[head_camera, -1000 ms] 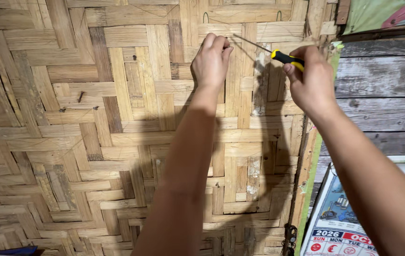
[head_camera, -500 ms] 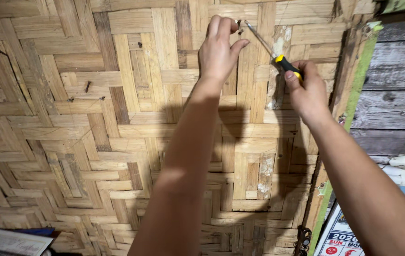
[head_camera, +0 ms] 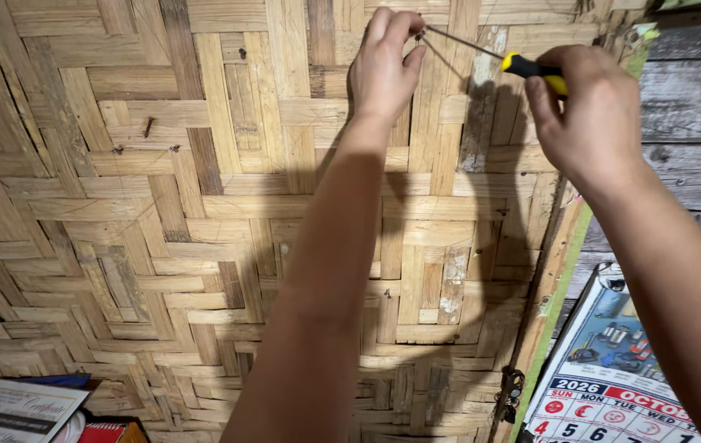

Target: The person uses a hammer to tap a screw into a woven bamboo wall, then switches to a screwdriver to tighten the screw. The person repeats the process with a second screw nearby.

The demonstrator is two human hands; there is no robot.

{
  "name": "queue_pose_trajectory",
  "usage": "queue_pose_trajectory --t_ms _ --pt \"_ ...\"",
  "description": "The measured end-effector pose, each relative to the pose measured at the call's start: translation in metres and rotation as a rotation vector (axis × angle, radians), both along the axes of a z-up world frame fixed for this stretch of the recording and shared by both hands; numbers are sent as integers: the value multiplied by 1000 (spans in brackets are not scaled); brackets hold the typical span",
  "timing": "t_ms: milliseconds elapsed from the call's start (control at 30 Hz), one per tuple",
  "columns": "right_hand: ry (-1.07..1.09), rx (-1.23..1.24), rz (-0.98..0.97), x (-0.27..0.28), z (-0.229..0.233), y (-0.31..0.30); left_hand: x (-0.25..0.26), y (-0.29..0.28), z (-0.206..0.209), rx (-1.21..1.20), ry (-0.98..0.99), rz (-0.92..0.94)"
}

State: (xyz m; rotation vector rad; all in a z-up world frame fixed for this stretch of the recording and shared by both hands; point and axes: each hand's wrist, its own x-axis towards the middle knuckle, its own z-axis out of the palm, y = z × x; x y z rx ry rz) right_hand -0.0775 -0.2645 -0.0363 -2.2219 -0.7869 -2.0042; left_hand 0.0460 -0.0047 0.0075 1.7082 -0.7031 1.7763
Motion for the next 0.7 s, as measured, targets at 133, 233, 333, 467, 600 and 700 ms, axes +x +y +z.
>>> queue_pose_trajectory --t_ms 133,233,333,467,600,700 --pt "-44 -62 -49 -16 12 11 -9 2 -1 2 67 -2" --pt "-71 -80 -101 -32 19 19 -12 5 0 -2 76 -17" --pt "-78 -99 -133 -49 23 26 -11 3 2 -1 78 -6" --pt "-158 -161 -167 -66 28 37 -9 3 3 -9 94 -12" --pt "-353 -262 -281 -72 38 43 -7 3 3 -6 83 -22" --pt "-368 -304 -288 -73 55 44 -5 2 2 -1 64 -26"
